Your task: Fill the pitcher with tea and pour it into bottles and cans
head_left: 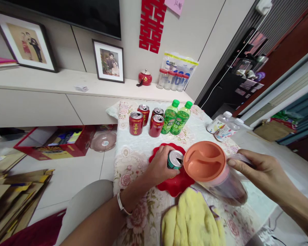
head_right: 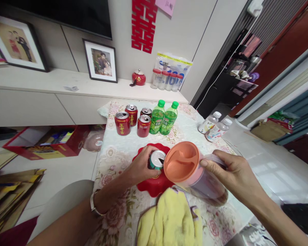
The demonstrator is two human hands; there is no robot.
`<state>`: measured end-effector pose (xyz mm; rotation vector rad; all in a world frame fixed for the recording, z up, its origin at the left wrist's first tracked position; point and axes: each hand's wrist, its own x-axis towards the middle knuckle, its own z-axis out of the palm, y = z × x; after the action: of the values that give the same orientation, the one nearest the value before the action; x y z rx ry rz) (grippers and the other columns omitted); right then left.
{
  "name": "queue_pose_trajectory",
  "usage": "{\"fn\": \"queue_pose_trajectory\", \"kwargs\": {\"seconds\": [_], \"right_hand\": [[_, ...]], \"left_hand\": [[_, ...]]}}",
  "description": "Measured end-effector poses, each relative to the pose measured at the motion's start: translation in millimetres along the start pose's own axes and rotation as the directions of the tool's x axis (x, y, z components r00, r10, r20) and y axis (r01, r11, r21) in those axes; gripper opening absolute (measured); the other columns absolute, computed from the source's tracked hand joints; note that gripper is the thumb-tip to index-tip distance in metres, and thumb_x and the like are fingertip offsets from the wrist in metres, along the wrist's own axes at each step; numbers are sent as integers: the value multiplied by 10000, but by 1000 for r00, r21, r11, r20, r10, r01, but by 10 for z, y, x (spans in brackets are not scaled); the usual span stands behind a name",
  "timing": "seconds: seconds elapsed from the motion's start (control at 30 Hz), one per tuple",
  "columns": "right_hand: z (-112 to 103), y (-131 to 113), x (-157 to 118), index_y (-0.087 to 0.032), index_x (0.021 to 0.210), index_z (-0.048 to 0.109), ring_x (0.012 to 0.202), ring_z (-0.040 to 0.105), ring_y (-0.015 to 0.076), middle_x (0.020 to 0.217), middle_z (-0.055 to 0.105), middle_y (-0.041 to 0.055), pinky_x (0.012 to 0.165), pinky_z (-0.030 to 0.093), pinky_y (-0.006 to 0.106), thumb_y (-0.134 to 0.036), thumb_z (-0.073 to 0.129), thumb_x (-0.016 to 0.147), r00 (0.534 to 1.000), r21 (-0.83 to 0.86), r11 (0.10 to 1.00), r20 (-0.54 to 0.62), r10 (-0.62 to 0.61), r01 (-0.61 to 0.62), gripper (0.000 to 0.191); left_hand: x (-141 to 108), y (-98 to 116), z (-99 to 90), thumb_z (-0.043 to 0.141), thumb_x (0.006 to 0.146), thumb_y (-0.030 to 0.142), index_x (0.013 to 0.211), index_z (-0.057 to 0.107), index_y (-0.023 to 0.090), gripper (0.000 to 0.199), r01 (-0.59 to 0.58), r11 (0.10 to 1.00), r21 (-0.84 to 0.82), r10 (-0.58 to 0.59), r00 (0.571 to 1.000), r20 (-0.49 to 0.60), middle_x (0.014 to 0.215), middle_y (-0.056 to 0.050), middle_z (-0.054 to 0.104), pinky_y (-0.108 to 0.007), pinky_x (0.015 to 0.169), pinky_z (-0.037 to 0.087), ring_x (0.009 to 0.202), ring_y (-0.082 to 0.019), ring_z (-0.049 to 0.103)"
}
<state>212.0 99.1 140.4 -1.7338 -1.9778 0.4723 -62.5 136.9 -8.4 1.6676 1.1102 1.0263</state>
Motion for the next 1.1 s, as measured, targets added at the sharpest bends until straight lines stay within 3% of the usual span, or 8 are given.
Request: {"fn": "queue_pose_trajectory", "kwargs": {"seconds": [1.1], "right_hand": [[-9, 7, 6, -228, 571, 570, 564, 441, 153, 580, 459, -11, 505, 372, 288, -898, 662, 811, 1000, -18, 1000, 24, 16, -16, 718]], "left_hand": [[-8, 25, -15, 759, 602, 72, 1066, 553, 256, 540, 13, 1000, -2, -13, 1000, 0, 1097, -41, 609, -459, 962, 539, 1119, -307, 628]]}}
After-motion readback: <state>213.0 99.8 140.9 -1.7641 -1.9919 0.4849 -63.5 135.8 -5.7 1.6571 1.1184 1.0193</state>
